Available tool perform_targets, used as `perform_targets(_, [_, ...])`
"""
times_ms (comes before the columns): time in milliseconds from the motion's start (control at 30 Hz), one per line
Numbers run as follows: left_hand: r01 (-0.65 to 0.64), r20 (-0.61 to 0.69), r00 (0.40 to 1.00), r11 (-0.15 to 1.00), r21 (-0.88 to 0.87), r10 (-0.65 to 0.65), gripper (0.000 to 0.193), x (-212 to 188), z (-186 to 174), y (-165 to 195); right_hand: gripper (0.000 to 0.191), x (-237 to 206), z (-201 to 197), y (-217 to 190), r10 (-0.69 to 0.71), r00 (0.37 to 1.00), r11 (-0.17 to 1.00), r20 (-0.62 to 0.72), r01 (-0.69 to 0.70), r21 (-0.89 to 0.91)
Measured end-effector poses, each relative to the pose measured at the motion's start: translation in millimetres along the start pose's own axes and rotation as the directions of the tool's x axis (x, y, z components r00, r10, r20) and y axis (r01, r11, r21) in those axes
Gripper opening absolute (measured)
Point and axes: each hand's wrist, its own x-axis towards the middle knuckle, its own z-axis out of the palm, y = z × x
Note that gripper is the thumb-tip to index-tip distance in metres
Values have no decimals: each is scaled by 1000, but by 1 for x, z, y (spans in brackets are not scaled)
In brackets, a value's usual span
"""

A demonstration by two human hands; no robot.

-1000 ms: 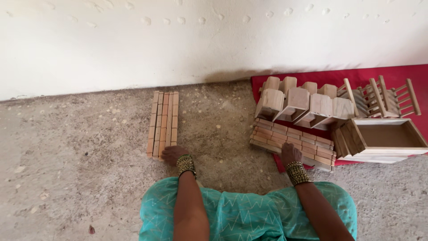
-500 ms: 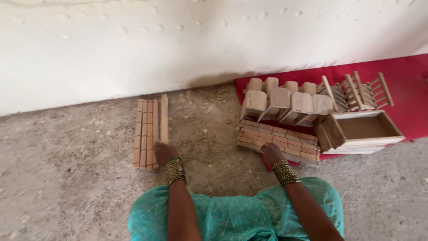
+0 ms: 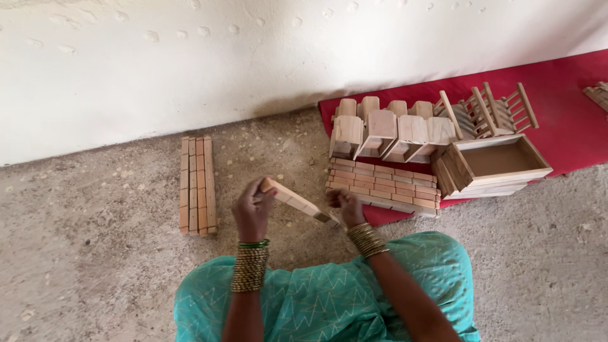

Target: The person sits on the floor and handles small wooden boxes and toy furniture parts, opening and repositioning the boxes and picking up wooden slats one at a time to stack them into a pile on a red mat.

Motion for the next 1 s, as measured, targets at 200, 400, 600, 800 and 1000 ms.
perform_targets(200, [75,93,994,983,-170,-60,42,-6,7,2,58,-4,87,-5,37,995,996,-87,-43,-74])
perform_targets(400, [-256,20,967,961,107,255,43,-4,-12,6,52,0,148,-40,-440,893,804,94,439,-402])
perform_targets(600, [138,152,983,968,-210,-107,43,7,-30,-11,37,-24,87,-1,-206,970,772,132,244,-587])
perform_targets(800, [318,-23,944,930,-185,-328,40,14,-11,-18,27,-30,36,24,107,994,445,7,-41,-895])
perform_targets(1000, [269,-289,746,669,-693,-599,27,26,-72,-40,30,-14,9,-26,-229,967,902,113,254,-350])
